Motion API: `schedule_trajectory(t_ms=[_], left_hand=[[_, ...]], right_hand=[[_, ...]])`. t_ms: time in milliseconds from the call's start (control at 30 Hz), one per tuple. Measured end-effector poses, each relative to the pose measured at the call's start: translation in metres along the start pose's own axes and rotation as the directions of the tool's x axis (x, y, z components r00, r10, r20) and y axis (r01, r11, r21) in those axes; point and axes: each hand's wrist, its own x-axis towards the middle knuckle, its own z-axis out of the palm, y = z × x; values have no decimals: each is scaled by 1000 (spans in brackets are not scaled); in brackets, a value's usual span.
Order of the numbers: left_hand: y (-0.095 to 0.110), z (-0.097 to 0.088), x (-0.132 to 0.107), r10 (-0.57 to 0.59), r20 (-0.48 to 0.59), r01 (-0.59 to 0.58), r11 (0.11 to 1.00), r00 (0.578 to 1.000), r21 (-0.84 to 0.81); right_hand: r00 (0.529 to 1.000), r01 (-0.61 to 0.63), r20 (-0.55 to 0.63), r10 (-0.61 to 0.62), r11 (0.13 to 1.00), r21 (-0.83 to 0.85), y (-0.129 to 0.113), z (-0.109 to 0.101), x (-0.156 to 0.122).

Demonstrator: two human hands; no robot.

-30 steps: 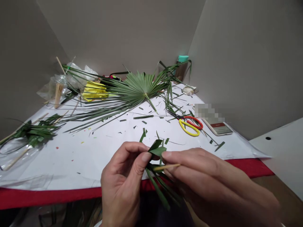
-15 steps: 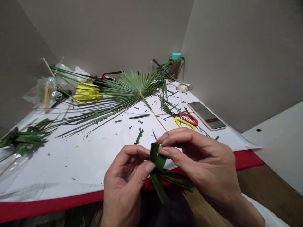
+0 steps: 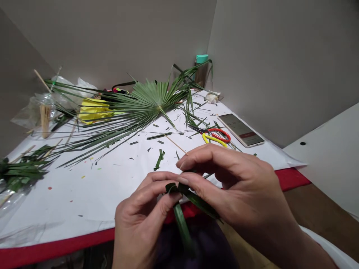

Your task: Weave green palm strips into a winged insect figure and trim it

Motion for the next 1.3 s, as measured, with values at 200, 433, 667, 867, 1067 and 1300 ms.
schedule_trajectory(t_ms=[200, 433, 667, 867, 1067, 1300], left_hand=[[0, 4, 2, -120, 90, 128, 988, 989, -88], [-2, 5, 7, -195, 149, 221, 959, 969, -180], [-1, 6, 11, -188, 215, 235, 948, 958, -216], [1, 9, 14, -249, 225, 290, 941, 942, -173], [3, 10, 4, -216, 151, 224, 974, 965, -38], [7, 10, 6, -299, 291, 348, 928, 909, -133]], right_hand=[[995, -88, 50, 85, 993, 73, 5, -3, 5], [991, -127, 39, 125, 991, 45, 15, -10, 4], [955, -264, 162, 249, 961, 82, 21, -22, 10], [932, -341, 191, 307, 923, 180, 16, -28, 6], [996, -79, -40, 80, 996, 27, -1, -21, -4], [992, -127, -9, 127, 992, -23, 11, -25, -2]])
